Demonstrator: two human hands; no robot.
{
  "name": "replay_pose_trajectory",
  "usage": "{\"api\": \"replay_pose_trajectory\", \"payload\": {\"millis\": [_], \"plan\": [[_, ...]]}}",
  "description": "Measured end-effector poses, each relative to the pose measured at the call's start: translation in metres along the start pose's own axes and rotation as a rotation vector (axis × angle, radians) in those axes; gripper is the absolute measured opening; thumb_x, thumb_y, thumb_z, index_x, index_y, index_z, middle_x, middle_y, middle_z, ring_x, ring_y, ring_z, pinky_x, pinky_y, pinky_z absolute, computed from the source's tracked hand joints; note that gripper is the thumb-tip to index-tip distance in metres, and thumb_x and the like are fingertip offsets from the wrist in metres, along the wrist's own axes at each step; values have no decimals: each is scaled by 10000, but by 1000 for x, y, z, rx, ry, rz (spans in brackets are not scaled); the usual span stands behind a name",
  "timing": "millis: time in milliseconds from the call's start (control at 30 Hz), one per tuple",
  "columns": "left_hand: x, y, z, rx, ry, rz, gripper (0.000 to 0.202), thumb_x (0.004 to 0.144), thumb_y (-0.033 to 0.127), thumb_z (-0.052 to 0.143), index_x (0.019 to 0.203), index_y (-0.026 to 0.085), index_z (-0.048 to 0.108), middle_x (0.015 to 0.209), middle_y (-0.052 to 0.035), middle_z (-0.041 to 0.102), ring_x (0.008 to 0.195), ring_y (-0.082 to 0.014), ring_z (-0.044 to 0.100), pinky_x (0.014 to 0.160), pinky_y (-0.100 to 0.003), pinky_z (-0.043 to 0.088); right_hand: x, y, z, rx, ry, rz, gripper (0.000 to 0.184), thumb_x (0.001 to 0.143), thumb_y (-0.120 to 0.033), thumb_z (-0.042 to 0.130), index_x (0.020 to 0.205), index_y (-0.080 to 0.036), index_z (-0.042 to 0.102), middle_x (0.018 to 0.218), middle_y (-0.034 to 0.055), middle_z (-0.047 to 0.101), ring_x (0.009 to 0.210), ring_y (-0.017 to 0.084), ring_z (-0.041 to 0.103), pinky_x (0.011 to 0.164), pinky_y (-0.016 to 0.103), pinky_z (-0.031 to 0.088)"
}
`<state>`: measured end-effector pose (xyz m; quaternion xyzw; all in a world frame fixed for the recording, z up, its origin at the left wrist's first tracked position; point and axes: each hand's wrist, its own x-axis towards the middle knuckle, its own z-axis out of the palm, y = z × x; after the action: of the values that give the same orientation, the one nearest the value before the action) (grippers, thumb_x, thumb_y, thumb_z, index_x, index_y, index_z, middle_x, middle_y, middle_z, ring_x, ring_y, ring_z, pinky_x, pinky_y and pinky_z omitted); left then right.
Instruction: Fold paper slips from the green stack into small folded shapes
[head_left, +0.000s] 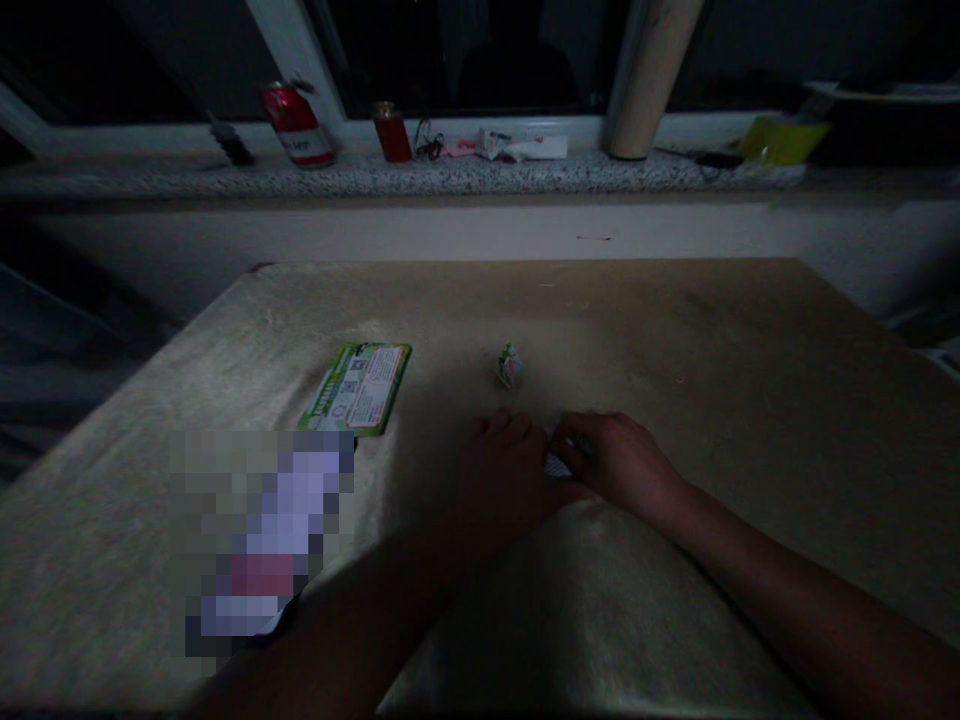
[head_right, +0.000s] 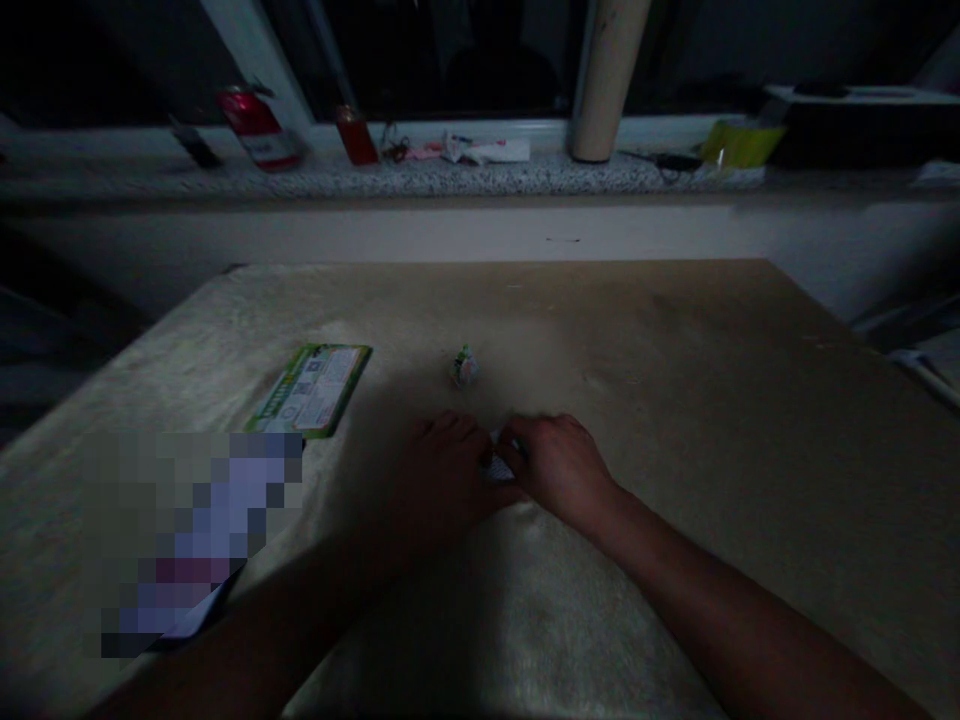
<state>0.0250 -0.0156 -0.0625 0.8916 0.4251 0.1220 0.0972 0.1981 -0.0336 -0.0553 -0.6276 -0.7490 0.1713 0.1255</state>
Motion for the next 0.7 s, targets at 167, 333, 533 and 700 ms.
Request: {"api": "replay_pose_trajectory", "payload": {"millis": [167,333,533,700], "plan": [[-4,-3,2,-22,9,18,610,791,756,652,966,174,700,1011,-124,679,1036,-344,587,956,-518,402,-1,7,2,149,50,-16,117,919,-268,640,925,-237,753,852,38,785,803,222,731,736,307,480],[-9,-7,2,-100,87,142,387,869,506,716,1085,186,687,1112,-105,683,1070,-296,593,1004,-466,412,-3,15,-2,551,102,22,146,894,-312,647,848,-210,742,792,19,762,730,189,701,691,285,515],[-7,-9,-6,-268,215,227,224,1025,240,487,1006,191,704,1039,-58,734,984,-217,625,964,-391,441,-7,23,-6,736,187,27,249,935,-399,618,833,-201,729,776,34,722,703,180,665,650,288,521],[-4,-11,-16,-558,127,15,197,960,318,565,907,192,707,872,-35,722,829,-195,640,789,-331,479,-14,19,-19,556,406,-209,142,954,-297,620,989,-219,733,1121,95,688,1057,226,655,930,370,507]]}}
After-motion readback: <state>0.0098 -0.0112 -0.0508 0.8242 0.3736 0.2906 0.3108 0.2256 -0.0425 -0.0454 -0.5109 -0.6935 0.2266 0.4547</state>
